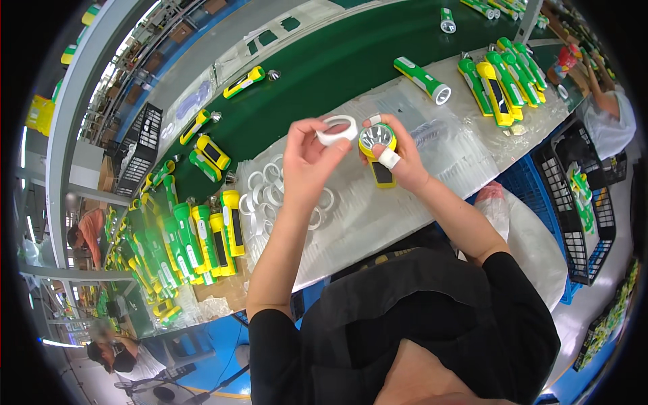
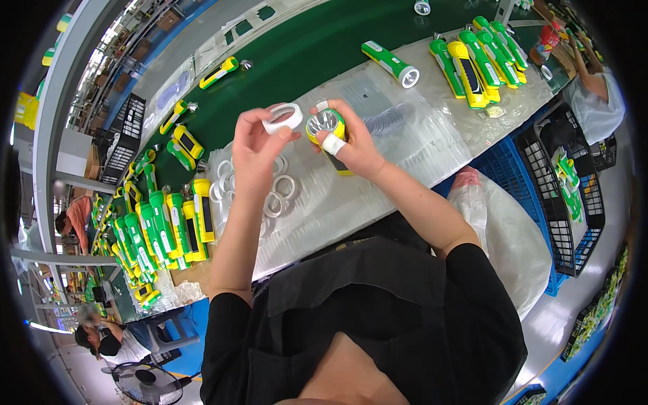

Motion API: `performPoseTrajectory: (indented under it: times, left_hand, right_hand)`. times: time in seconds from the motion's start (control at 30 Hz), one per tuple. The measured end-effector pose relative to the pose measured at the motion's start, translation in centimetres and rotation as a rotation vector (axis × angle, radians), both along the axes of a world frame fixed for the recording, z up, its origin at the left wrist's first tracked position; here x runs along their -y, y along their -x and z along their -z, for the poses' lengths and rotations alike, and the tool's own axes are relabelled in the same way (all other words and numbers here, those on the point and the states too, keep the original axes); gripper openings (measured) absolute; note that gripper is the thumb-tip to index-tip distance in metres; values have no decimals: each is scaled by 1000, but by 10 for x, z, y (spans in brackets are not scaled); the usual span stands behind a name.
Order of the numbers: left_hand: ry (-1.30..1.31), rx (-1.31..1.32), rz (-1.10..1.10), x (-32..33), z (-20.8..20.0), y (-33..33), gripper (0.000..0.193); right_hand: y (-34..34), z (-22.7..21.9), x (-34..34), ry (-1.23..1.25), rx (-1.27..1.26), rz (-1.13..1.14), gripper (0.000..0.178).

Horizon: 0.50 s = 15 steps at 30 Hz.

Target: Assembling plastic flashlights by attaching heads and rings and placing them on a conveyor belt.

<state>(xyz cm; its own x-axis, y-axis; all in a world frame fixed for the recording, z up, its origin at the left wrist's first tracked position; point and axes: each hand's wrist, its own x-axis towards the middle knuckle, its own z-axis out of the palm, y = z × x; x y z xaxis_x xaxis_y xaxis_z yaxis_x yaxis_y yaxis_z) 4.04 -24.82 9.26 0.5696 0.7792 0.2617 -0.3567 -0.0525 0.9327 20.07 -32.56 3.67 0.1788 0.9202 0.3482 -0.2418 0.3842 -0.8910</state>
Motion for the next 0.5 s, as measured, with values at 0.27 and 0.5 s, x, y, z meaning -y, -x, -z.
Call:
performPoseTrajectory:
  times: [0.27, 0.5]
  left_hand:
    - [-962, -233, -211, 11, -5, -12, 31]
    - [-999, -257, -269, 5, 0, -15, 35]
  right_hand:
    - [2, 7, -10, -69, 82, 140, 42]
    - [-5, 15, -12, -67, 103, 101, 48]
